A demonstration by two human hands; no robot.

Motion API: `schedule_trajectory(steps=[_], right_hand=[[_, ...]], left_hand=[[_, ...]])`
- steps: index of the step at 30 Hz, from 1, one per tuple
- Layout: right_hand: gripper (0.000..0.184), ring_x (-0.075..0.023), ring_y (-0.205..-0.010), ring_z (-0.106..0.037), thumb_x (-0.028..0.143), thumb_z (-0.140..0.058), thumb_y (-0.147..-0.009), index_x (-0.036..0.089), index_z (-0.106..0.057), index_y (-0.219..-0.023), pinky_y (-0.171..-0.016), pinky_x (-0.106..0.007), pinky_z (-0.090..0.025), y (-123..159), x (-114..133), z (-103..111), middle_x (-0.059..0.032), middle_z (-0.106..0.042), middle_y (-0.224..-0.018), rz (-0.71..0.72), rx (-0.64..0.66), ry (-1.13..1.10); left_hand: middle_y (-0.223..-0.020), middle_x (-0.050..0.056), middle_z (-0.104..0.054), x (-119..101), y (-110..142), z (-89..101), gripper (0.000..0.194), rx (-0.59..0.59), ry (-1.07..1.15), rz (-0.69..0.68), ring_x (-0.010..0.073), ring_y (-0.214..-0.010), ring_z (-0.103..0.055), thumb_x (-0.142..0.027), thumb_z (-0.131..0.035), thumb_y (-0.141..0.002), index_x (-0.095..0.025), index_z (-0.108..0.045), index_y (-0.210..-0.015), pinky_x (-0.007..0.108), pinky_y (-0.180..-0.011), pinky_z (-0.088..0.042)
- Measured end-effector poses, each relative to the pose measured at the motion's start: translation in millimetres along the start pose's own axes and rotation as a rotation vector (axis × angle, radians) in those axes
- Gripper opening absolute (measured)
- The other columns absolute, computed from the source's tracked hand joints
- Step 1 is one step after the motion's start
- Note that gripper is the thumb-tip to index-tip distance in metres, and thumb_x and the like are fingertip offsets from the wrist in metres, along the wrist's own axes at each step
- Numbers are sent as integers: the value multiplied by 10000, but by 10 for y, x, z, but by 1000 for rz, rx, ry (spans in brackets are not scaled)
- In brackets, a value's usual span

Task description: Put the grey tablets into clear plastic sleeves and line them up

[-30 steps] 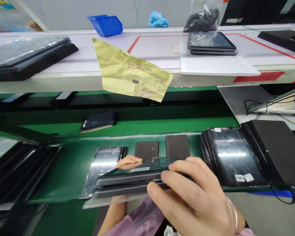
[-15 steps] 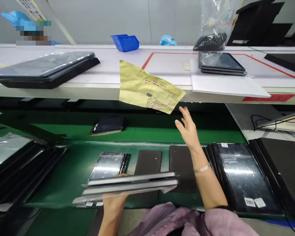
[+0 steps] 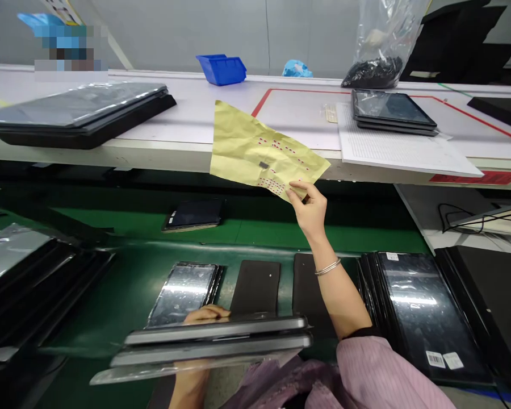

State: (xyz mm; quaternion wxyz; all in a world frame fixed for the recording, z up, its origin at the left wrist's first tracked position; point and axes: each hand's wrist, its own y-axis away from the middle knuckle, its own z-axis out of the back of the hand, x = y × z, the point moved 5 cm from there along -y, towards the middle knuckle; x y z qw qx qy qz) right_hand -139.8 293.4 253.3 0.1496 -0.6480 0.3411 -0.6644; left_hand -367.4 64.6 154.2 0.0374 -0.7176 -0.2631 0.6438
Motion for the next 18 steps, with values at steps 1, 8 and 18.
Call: schedule_trajectory(steps=[1,8,18], right_hand=[[189,-203,-841,-681,370,-741,-759,219,-699,-865,-730,-330,-572,-5,1,-5,-40,-708,-877,12,-1,8],[99,-186,-738,-684,272,-760,-760,212,-711,-820,-690,-317,-560,-9,86,57,-13,-718,-784,136,-12,50],[68,-172,-738,-643,176,-760,-739,238,-733,-733,-694,-317,-531,-5,300,189,-4,-681,-760,268,33,77]], left_hand=[[-780,13,-723,3,2,0,145,-1,-15,-25,177,-703,-699,-390,-707,-800,-267,-732,-873,297,-643,-613],[-770,18,-708,-179,-65,-129,259,8,-71,-172,172,-685,-702,-485,-699,-788,-235,-738,-843,284,-617,-611],[-765,62,-757,-235,-95,-156,236,34,-57,-47,186,-701,-724,-427,-687,-827,-199,-743,-847,258,-631,-592]])
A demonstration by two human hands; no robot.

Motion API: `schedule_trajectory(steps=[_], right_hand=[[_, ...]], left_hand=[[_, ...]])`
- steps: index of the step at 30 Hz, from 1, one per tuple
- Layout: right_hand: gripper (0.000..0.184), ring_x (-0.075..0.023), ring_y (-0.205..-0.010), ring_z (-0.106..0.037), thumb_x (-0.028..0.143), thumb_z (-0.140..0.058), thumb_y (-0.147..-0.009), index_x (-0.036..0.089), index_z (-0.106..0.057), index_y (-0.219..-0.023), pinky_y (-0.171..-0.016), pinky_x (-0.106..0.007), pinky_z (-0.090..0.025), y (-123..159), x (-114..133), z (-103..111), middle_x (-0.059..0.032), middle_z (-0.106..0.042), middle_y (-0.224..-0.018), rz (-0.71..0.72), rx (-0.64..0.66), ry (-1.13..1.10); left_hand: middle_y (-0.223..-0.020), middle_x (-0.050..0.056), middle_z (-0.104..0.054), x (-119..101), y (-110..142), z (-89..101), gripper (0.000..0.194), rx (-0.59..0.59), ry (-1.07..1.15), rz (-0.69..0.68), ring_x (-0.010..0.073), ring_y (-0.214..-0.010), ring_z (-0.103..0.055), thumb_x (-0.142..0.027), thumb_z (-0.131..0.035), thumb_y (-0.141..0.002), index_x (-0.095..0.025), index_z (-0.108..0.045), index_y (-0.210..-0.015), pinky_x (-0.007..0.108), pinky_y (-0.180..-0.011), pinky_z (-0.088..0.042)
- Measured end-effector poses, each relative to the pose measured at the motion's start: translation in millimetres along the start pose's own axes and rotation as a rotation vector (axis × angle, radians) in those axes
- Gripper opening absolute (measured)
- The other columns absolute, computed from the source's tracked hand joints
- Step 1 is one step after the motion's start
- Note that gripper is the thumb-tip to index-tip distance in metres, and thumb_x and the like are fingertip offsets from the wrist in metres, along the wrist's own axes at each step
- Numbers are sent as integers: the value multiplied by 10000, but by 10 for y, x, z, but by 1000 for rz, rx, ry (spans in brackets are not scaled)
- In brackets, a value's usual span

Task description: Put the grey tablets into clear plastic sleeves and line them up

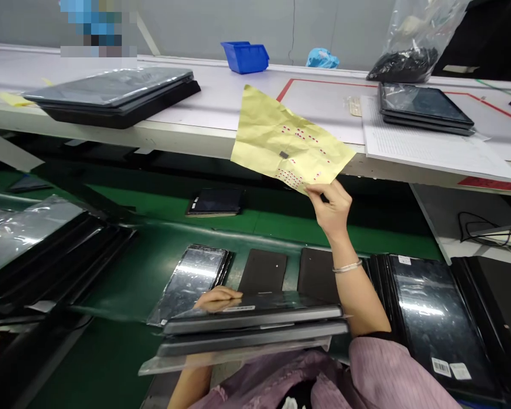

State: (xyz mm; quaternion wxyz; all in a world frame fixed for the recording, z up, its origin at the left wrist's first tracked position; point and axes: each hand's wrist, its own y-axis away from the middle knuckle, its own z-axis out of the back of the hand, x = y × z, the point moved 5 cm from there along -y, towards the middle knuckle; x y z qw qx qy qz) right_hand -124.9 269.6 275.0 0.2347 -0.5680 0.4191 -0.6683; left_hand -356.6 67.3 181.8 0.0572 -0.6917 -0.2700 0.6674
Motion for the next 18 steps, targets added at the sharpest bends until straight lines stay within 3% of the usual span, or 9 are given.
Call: schedule_trajectory(steps=[3,4,6,7,9,10,12,18], right_hand=[[105,-196,-996,-625,161,-783,-717,235,-709,-731,-861,-339,-526,13,287,345,-23,-636,-1093,-235,4,-240],[97,-198,-1036,-611,170,-768,-745,234,-697,-735,-873,-337,-527,31,437,446,-19,-608,-1155,-341,65,-330],[109,-210,-1075,-581,237,-717,-825,227,-678,-723,-903,-339,-519,66,865,572,-37,-606,-1101,-400,324,-394],[101,-183,-1026,-590,254,-698,-852,240,-685,-752,-904,-308,-515,110,1080,572,-23,-610,-1054,-421,536,-371],[117,-120,-904,-605,221,-636,-899,247,-672,-791,-790,-200,-523,200,1413,548,0,-614,-975,-448,854,-259],[134,-90,-843,-601,189,-611,-913,242,-657,-799,-744,-155,-514,231,1518,523,13,-612,-946,-456,953,-202],[171,-46,-773,-584,123,-572,-922,219,-621,-789,-712,-93,-488,242,1628,468,30,-607,-906,-449,1025,-131],[175,-15,-797,-579,58,-567,-906,182,-601,-786,-774,-41,-451,257,1653,441,36,-606,-884,-366,1004,-98]], left_hand=[[-751,62,-759,-112,-43,-10,281,-27,2,-6,180,-688,-721,-468,-669,-837,-199,-745,-812,249,-636,-582],[-751,60,-759,-153,-57,-18,297,-42,-16,-10,179,-694,-718,-485,-668,-833,-199,-744,-809,251,-646,-581],[-766,55,-758,-215,-82,-40,294,-59,-72,-15,179,-713,-713,-482,-669,-833,-197,-738,-812,261,-662,-582],[-775,53,-758,-236,-91,-56,281,-50,-103,-26,181,-721,-712,-469,-671,-834,-195,-732,-817,269,-662,-584],[-775,37,-755,-258,-103,-82,228,-34,-170,-71,177,-710,-710,-424,-677,-837,-201,-716,-815,272,-646,-585],[-772,29,-754,-259,-107,-95,189,-23,-198,-92,177,-703,-710,-390,-685,-834,-203,-707,-812,274,-640,-585],[-765,17,-752,-247,-109,-121,115,-2,-239,-120,174,-690,-710,-319,-696,-822,-205,-696,-808,270,-633,-581],[-785,30,-747,-251,-88,-189,157,35,-274,-127,171,-719,-706,-327,-619,-881,-194,-686,-831,271,-657,-574]])
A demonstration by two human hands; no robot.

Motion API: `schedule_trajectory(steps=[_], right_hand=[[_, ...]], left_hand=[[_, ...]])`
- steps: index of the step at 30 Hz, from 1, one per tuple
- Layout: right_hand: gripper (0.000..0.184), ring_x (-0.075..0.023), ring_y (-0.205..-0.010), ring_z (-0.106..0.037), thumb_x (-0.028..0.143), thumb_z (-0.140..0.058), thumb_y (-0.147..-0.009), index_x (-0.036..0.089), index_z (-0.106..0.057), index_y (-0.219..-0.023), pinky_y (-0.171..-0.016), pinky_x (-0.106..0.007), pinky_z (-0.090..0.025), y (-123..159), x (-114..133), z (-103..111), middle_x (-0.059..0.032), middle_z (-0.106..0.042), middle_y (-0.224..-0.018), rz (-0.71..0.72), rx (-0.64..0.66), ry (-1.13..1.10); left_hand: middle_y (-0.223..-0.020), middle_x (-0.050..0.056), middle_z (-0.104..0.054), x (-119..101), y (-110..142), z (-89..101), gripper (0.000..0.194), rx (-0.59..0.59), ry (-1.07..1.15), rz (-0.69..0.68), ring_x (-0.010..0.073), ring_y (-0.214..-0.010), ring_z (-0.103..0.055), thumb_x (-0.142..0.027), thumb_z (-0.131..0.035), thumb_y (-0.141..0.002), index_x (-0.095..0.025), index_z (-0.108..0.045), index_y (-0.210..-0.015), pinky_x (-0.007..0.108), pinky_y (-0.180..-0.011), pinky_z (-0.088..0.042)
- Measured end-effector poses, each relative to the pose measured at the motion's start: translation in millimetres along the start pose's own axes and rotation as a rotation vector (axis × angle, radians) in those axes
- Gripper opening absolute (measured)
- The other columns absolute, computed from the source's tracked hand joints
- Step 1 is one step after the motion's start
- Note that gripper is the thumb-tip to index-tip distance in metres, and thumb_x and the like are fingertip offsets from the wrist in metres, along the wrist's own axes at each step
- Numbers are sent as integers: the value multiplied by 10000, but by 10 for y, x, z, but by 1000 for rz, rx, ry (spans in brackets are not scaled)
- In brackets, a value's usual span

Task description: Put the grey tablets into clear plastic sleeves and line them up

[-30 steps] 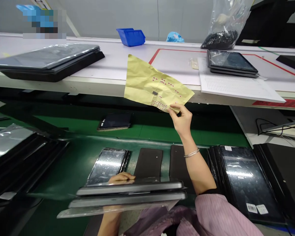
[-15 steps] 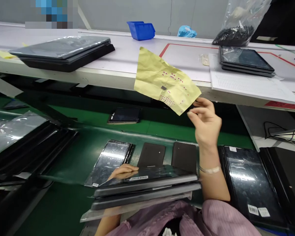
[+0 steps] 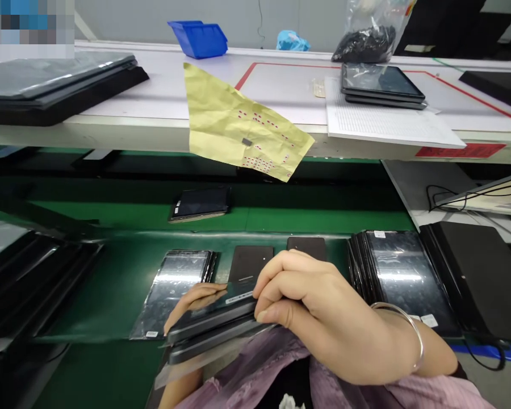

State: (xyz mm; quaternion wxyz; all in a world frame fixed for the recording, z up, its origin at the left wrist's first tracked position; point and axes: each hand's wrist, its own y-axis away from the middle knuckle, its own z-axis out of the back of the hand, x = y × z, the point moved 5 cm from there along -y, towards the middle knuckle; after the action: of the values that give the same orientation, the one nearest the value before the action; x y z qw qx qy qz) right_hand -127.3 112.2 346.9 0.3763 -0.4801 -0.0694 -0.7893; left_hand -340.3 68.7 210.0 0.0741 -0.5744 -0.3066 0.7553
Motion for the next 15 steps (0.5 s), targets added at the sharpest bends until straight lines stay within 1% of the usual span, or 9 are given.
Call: schedule_trajectory(steps=[4,6,9,11,13,15], right_hand=[[185,-23,-807,-585,47,-552,-906,181,-600,-789,-783,-67,-464,74,9,-21,34,-617,-868,30,-49,43],[173,-28,-799,-590,58,-560,-905,181,-607,-793,-780,-85,-476,99,23,-35,30,-620,-866,47,-78,75],[133,-36,-777,-592,85,-586,-900,179,-610,-809,-765,-106,-495,123,53,-36,21,-616,-859,71,-123,124],[113,-45,-759,-596,114,-599,-903,175,-609,-808,-742,-125,-509,135,75,-12,9,-620,-862,80,-149,161],[111,-66,-769,-617,128,-588,-916,166,-624,-818,-724,-156,-525,153,116,7,-14,-641,-873,137,-142,203],[132,-102,-826,-652,106,-544,-933,146,-652,-868,-763,-203,-545,193,178,4,-49,-673,-889,257,-124,239]], left_hand=[[-810,22,-745,-53,13,-15,163,16,6,-19,160,-730,-701,-334,-597,-899,-200,-679,-854,264,-663,-569],[-828,19,-744,-65,25,-16,146,18,11,-8,161,-750,-699,-326,-601,-898,-205,-676,-868,268,-680,-567],[-844,27,-743,-41,55,-19,142,26,-4,30,181,-777,-698,-334,-618,-886,-204,-675,-877,301,-701,-573],[-834,34,-743,-20,79,-14,165,19,14,4,187,-767,-699,-357,-612,-890,-205,-678,-886,302,-682,-572],[-839,38,-745,16,106,-7,187,2,59,-20,183,-770,-696,-379,-601,-899,-212,-683,-906,292,-681,-565],[-854,30,-744,74,137,1,169,-28,103,8,176,-796,-688,-372,-606,-901,-223,-685,-912,288,-715,-555]])
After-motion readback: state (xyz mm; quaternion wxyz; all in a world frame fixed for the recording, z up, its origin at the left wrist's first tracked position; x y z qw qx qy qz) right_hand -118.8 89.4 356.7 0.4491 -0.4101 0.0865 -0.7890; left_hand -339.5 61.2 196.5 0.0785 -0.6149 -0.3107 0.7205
